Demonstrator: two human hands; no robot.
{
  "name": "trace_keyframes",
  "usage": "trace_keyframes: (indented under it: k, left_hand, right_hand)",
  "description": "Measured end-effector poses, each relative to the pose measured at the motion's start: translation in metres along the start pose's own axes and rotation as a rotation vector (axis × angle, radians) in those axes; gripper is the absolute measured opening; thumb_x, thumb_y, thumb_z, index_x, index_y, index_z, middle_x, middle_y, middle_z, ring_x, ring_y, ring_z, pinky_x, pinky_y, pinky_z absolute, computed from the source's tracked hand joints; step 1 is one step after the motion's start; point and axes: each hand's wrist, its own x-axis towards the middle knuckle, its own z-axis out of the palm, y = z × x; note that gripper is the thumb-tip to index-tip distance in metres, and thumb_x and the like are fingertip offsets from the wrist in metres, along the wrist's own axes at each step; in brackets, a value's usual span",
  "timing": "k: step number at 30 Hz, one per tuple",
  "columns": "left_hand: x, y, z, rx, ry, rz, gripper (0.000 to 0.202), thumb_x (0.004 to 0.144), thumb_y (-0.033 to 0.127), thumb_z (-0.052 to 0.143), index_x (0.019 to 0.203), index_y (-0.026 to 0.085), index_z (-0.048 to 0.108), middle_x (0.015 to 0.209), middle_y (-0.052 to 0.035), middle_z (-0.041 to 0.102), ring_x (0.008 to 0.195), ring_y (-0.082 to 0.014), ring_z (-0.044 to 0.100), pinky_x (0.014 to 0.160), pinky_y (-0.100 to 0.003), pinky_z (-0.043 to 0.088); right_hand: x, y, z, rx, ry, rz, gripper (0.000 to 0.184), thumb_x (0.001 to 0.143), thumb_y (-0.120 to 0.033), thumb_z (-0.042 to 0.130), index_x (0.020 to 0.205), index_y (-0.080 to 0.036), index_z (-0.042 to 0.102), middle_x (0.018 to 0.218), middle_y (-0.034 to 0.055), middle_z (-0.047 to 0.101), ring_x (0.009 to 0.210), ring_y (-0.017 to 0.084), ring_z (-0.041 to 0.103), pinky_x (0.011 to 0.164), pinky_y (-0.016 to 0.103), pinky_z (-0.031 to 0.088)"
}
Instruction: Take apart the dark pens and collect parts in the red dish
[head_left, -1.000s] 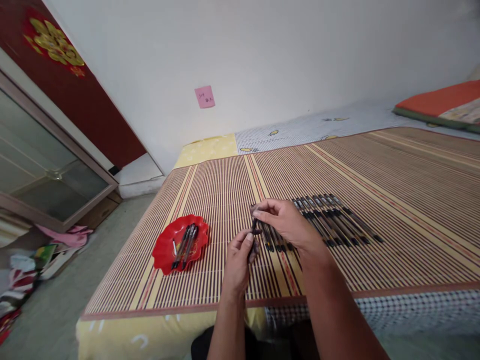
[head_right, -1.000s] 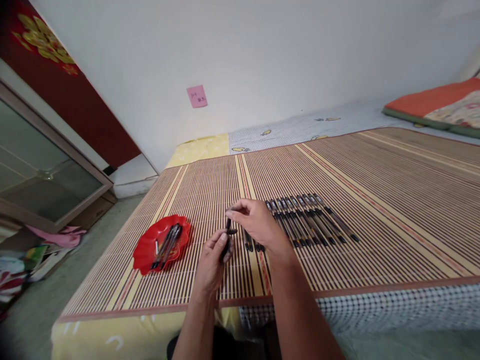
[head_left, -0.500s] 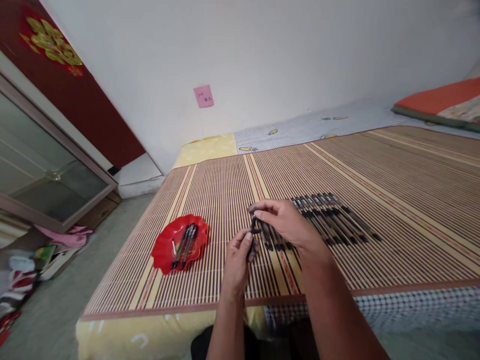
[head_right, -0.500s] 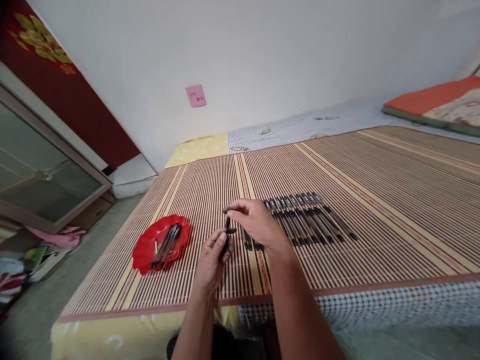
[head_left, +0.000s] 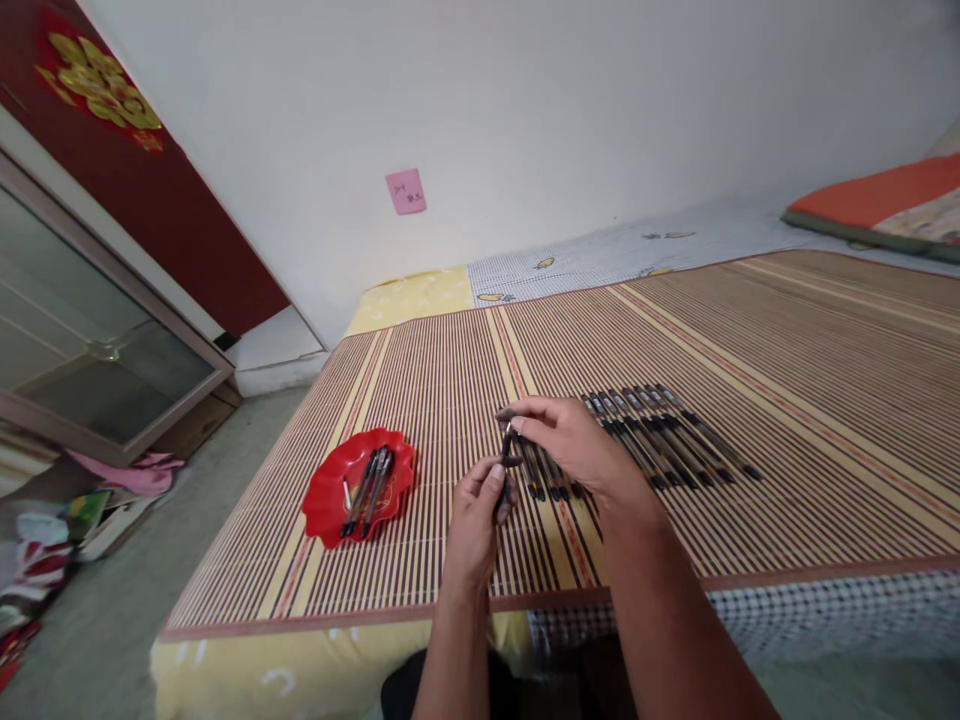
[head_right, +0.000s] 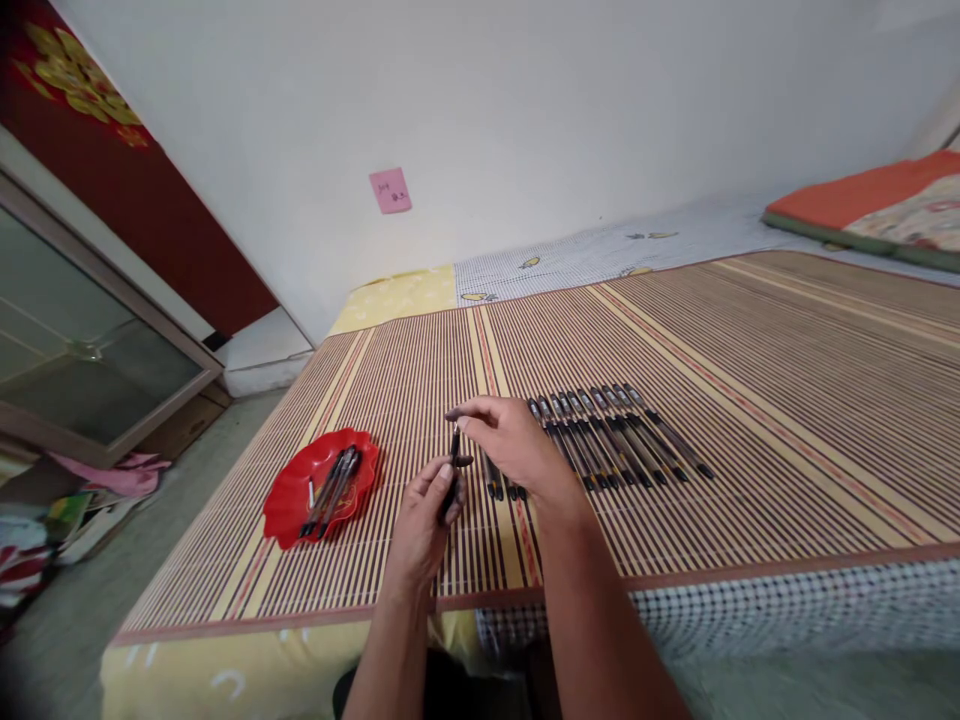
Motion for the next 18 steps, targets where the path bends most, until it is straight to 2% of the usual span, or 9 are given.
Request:
trace_keyframes:
  k: [5,10,15,18]
  left_hand:
    - [-0.0003,-0.0005,-0.0004,-0.006,-0.005,0.002,0.031,0.086,0.043,0.076,0.098,0.014,0.074,0.063,0.0028,0.055,0.051,-0.0041,0.035,0.049,-0.018,0.024]
    - [-0.0003,-0.0001,0.0005,-0.005,0.005,-0.002,0.033,0.085,0.043,0.077,0.099,0.014,0.074,0.064,0.0019,0.057,0.052,-0.0045,0.037,0.049,-0.018,0.026]
    - [-0.0003,-0.0008,0.0012,-0.003,0.019,-0.003,0.034,0.083,0.044,0.078,0.099,0.014,0.074,0.063,0.0019,0.057,0.052,-0.005,0.039,0.048,-0.018,0.027]
    - [-0.0007,-0.0005,0.0012,-0.013,0.035,-0.018,0.036,0.08,0.044,0.08,0.099,0.014,0.075,0.064,0.0015,0.058,0.053,-0.0056,0.042,0.048,-0.017,0.029]
  right_hand:
    - [0.0009,0.0028,0.0006,-0.011,-0.003,0.001,0.014,0.082,-0.033,0.067,0.087,-0.021,0.073,0.09,0.005,0.075,0.09,0.02,0.068,0.086,0.035,0.052]
    - [0.0036,0.0058,0.0009,0.029,0.056,-0.004,0.029,0.082,-0.048,0.068,0.087,-0.02,0.071,0.085,0.0037,0.072,0.083,0.02,0.066,0.079,0.034,0.052]
    - [0.0025,0.004,0.0005,-0.008,0.037,-0.017,0.021,0.084,-0.037,0.064,0.091,-0.021,0.075,0.093,0.006,0.076,0.092,0.022,0.069,0.086,0.036,0.052]
    - [0.0025,0.0061,0.0002,-0.03,0.011,-0.012,0.017,0.082,-0.033,0.065,0.088,-0.021,0.075,0.091,0.0054,0.075,0.091,0.021,0.069,0.085,0.035,0.052]
